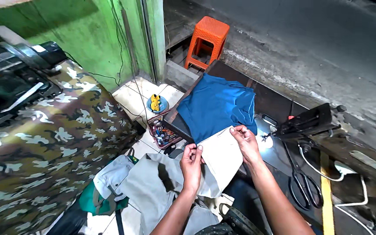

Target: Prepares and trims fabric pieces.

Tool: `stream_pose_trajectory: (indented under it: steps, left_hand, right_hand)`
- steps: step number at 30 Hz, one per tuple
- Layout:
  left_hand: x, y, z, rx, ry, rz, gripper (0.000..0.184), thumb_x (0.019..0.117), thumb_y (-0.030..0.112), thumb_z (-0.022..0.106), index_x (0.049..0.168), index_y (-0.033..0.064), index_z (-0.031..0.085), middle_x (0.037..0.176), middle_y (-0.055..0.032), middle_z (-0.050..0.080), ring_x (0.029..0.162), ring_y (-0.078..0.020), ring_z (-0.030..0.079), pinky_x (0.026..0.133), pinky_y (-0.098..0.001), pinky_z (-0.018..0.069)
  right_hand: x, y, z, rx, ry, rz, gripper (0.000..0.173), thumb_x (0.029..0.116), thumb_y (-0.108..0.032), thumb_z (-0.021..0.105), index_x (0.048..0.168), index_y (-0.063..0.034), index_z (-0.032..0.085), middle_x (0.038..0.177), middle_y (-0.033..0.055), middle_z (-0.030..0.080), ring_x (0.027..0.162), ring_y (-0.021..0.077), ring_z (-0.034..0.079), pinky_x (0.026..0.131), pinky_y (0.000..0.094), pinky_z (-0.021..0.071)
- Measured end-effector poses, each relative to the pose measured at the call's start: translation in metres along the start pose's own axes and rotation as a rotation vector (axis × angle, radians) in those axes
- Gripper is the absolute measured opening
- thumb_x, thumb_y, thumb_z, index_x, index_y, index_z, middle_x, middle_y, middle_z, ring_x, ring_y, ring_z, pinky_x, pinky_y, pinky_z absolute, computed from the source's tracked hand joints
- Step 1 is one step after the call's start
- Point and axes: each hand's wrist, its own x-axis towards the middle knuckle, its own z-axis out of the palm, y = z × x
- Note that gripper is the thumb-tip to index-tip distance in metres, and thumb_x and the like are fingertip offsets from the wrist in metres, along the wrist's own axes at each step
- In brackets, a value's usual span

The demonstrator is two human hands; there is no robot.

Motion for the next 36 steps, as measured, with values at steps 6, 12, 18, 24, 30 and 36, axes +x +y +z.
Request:
stream_pose_trajectory:
  steps: [6,12,18,24,30,36]
  left_hand:
    - [0.001,0.004,0.003,-0.010,-0.011,-0.067,0.010,0.1009,0.007,0.062,0.108,0.0001,0.062,0.082,-0.0046,0.065,0.059,-0.0085,0.060,0.055,-0.0225,0.0536]
    - [0.001,0.004,0.001,0.004,-0.013,-0.086,0.009,0.1015,0.008,0.062,0.108,0.0015,0.061,0.085,-0.0058,0.064,0.063,-0.0107,0.062,0.057,-0.0248,0.0552]
    - [0.001,0.000,0.002,-0.020,-0.011,-0.057,0.007,0.1014,0.006,0.060,0.107,0.0014,0.059,0.085,-0.0045,0.063,0.063,-0.0081,0.060,0.057,-0.0222,0.0539]
    - [0.001,0.001,0.003,-0.036,-0.003,-0.068,0.005,0.1020,0.005,0.059,0.106,0.0016,0.058,0.084,-0.0041,0.061,0.061,-0.0077,0.058,0.055,-0.0211,0.0507]
    - [0.002,-0.003,0.002,-0.029,-0.011,-0.013,0.006,0.1015,0.005,0.059,0.106,0.0003,0.057,0.079,-0.0031,0.061,0.058,-0.0070,0.056,0.055,-0.0208,0.0503]
    - [-0.008,0.015,-0.012,0.091,-0.185,-0.192,0.030,0.1071,0.022,0.055,0.124,-0.0020,0.054,0.091,-0.0086,0.064,0.064,-0.0130,0.063,0.060,-0.0297,0.0579]
  right_hand:
    - [-0.001,0.001,-0.003,0.049,0.022,-0.004,0.002,0.0962,-0.001,0.065,0.097,0.0001,0.066,0.082,0.0037,0.068,0.074,0.0084,0.066,0.071,0.0239,0.0581]
    - [0.001,0.003,-0.003,0.068,0.038,-0.025,0.002,0.0944,0.000,0.066,0.096,0.0004,0.068,0.097,0.0070,0.069,0.087,0.0091,0.066,0.080,0.0232,0.0572]
    - [0.001,0.003,-0.002,0.078,0.026,-0.011,0.002,0.0946,0.001,0.066,0.096,0.0005,0.067,0.085,0.0048,0.068,0.078,0.0090,0.065,0.075,0.0242,0.0574]
    - [0.001,0.005,-0.001,0.078,0.024,-0.026,0.002,0.0938,0.001,0.067,0.095,0.0006,0.068,0.086,0.0051,0.069,0.079,0.0092,0.066,0.075,0.0245,0.0574]
    - [0.000,0.003,0.000,0.044,0.015,-0.019,0.002,0.0954,-0.001,0.066,0.096,0.0008,0.067,0.085,0.0051,0.068,0.076,0.0091,0.065,0.073,0.0249,0.0573]
    - [-0.001,0.003,-0.002,-0.068,0.035,-0.018,0.007,0.0972,-0.007,0.067,0.099,0.0000,0.067,0.086,0.0053,0.069,0.078,0.0094,0.065,0.075,0.0267,0.0569]
